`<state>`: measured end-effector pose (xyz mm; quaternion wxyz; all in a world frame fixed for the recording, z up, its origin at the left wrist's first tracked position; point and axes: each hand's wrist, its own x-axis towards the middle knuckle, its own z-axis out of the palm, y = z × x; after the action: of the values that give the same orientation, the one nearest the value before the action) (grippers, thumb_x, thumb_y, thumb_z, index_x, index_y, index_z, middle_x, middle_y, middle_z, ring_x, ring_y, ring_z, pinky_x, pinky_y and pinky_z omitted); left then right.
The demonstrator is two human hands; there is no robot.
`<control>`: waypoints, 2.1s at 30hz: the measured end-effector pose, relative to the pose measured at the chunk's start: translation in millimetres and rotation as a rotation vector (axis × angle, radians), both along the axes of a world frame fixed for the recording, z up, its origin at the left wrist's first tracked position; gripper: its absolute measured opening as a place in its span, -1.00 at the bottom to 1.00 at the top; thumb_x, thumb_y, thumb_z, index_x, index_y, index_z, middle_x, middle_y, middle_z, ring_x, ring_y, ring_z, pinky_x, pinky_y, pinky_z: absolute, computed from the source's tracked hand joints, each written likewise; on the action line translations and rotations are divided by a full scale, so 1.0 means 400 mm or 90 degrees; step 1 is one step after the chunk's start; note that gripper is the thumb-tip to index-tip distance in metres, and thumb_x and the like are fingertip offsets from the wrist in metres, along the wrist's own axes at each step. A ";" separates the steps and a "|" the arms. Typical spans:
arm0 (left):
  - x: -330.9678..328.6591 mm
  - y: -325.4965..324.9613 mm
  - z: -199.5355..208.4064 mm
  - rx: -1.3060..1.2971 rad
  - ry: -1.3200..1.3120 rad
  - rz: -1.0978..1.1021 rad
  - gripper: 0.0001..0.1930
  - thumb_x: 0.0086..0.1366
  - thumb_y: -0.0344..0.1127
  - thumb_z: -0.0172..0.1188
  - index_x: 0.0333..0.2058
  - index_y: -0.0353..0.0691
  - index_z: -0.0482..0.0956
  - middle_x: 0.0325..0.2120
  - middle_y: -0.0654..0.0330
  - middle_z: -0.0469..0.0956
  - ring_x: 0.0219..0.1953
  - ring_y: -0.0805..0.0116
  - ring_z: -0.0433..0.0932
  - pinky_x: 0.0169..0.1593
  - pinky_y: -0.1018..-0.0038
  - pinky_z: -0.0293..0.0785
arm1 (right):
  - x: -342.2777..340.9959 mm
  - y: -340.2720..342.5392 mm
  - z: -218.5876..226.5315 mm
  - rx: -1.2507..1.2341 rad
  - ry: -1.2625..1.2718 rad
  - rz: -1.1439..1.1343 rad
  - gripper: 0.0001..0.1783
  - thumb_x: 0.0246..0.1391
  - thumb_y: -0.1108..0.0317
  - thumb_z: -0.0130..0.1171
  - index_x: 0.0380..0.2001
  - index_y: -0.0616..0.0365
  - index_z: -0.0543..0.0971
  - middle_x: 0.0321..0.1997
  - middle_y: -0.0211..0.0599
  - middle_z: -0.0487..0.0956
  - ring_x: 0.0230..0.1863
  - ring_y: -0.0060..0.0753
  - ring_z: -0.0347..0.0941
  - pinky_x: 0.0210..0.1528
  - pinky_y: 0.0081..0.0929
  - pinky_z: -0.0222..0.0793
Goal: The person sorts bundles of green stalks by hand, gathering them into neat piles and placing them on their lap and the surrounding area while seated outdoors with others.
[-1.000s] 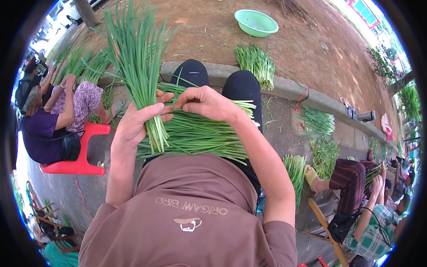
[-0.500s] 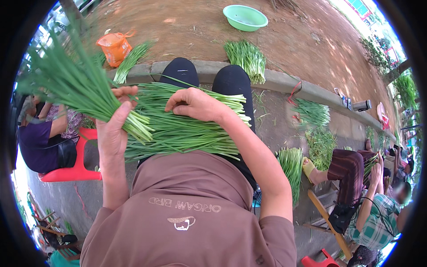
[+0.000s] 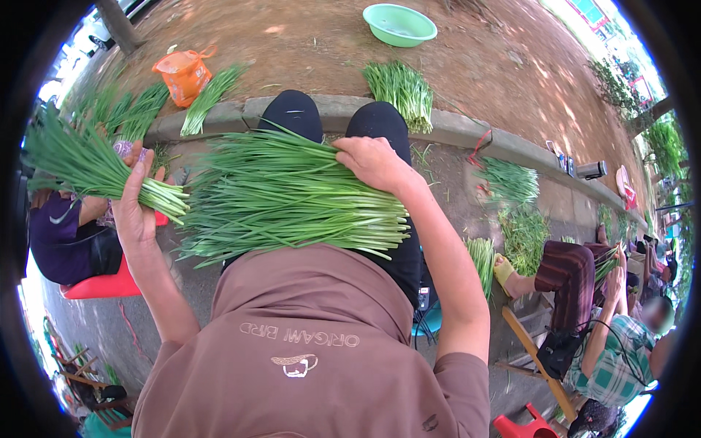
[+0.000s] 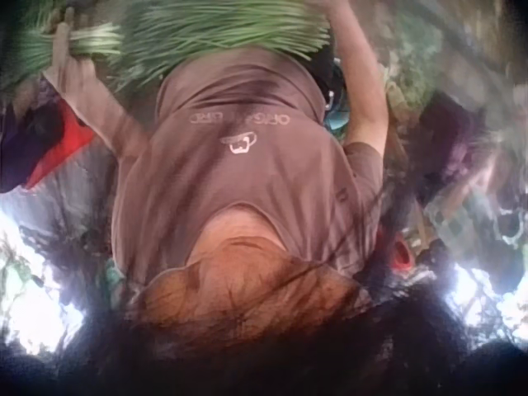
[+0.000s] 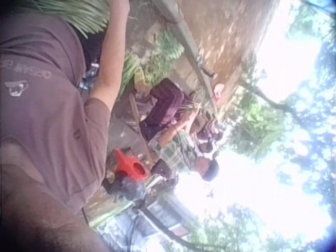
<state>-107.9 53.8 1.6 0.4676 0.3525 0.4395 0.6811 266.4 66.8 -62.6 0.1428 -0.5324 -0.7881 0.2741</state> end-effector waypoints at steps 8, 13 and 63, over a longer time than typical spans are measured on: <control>0.092 -0.032 -0.003 0.046 -0.188 -0.121 -0.77 0.20 -0.52 0.19 -0.16 -0.20 0.43 -0.33 0.22 0.51 -0.29 0.35 0.54 -0.10 0.26 0.54 | -0.037 -0.040 0.054 0.228 -0.070 -0.034 -0.67 0.09 0.37 0.06 -0.05 0.19 0.47 -0.02 -0.11 0.47 -0.01 0.03 0.40 0.01 -0.24 0.34; 0.186 -0.071 -0.013 0.039 -0.236 -0.211 -0.75 0.20 -0.50 0.20 -0.15 -0.18 0.42 -0.37 0.28 0.46 -0.31 0.41 0.50 -0.13 0.28 0.52 | -0.165 -0.127 0.199 0.275 0.101 0.039 -0.70 0.02 0.42 0.15 -0.12 0.20 0.50 -0.13 -0.12 0.51 -0.08 -0.02 0.44 -0.03 -0.23 0.35; 0.268 -0.140 -0.006 -0.013 -0.126 -0.282 -0.58 0.14 -0.52 0.22 0.00 -0.28 0.40 -0.22 0.26 0.48 -0.15 0.46 0.48 -0.04 0.46 0.43 | -0.268 -0.217 0.181 -0.100 0.435 -0.092 -0.70 0.11 0.39 0.16 -0.16 0.25 0.34 -0.51 -0.25 0.43 -0.48 -0.41 0.35 -0.38 -0.41 0.30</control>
<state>-0.9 -2.0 -1.0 0.6496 0.3673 0.3103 0.5889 159.2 -20.0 9.7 0.3760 -0.4733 -0.6318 0.4852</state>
